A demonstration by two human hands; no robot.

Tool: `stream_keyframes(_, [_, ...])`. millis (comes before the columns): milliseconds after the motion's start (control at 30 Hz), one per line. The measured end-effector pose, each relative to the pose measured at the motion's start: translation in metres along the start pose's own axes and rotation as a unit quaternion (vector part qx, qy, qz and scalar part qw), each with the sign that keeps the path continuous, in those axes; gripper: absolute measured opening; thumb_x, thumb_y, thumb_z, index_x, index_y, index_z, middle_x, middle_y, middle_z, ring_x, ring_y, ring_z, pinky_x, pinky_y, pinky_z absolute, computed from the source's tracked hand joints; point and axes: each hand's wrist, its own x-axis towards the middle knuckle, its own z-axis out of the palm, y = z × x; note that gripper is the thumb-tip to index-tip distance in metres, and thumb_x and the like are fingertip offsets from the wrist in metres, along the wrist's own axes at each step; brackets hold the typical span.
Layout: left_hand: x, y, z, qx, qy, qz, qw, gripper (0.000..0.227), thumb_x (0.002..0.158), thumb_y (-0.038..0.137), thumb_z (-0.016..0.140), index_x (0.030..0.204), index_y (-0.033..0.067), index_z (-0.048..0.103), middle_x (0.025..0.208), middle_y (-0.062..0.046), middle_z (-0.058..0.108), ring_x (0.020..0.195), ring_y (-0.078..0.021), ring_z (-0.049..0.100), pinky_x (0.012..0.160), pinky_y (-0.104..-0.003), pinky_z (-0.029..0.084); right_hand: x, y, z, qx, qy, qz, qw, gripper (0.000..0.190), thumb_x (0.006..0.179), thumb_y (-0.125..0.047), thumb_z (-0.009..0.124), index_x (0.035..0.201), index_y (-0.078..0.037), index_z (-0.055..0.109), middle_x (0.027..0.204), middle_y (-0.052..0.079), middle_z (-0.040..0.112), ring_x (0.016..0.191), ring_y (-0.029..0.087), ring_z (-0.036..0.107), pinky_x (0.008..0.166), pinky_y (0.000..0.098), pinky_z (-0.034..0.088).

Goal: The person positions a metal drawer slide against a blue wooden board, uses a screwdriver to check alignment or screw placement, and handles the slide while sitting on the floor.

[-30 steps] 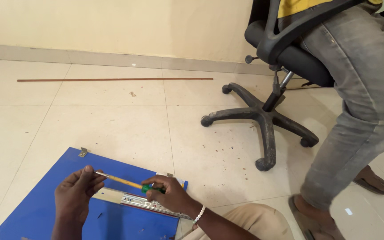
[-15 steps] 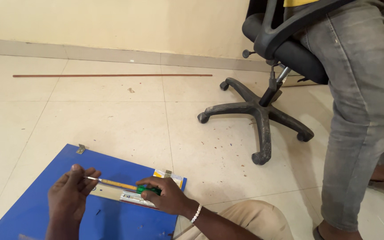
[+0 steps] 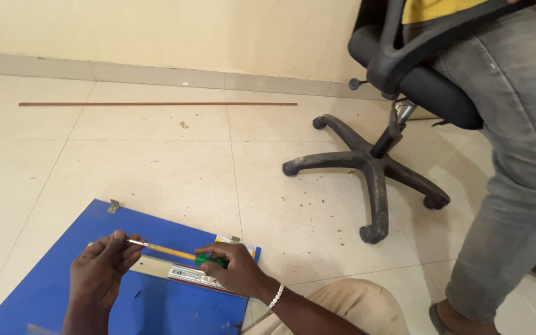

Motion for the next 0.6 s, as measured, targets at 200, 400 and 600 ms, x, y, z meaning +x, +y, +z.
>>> stream_keyframes(200, [0.000,-0.003,0.001,0.031,0.002,-0.022,0.999,0.029,0.097,0.021,0.069,0.108,-0.0058,0.066,0.100,-0.018,0.073,0.088,-0.0235,0.074,0.073,-0.029,0.060,-0.010,-0.015,-0.006,-0.163,0.064,-0.176,0.969,0.031,0.091,-0.011,0.078,0.121,-0.006,0.074,0.105,0.013,0.078,0.088,0.020,0.074,0.081,0.0319,0.060])
stream_keyframes(400, [0.001,-0.013,0.009,-0.006,0.020,-0.025,0.999,0.030,0.099,0.024,0.068,0.111,-0.0036,0.065,0.101,-0.017,0.073,0.089,-0.0236,0.073,0.076,-0.031,0.061,-0.013,-0.004,0.006,-0.213,0.088,-0.186,0.955,0.027,0.096,-0.013,0.075,0.122,-0.008,0.072,0.104,0.011,0.077,0.091,0.020,0.075,0.079,0.0312,0.061])
stream_keyframes(600, [-0.005,-0.028,0.018,-0.046,0.063,0.001,0.997,0.034,0.107,0.029,0.055,0.114,-0.0048,0.060,0.105,-0.019,0.069,0.092,-0.0286,0.073,0.082,-0.042,0.062,-0.013,0.019,0.033,-0.003,-0.061,-0.061,0.996,0.034,0.107,-0.014,0.067,0.137,-0.004,0.057,0.092,0.013,0.070,0.077,0.013,0.064,0.067,0.0288,0.051])
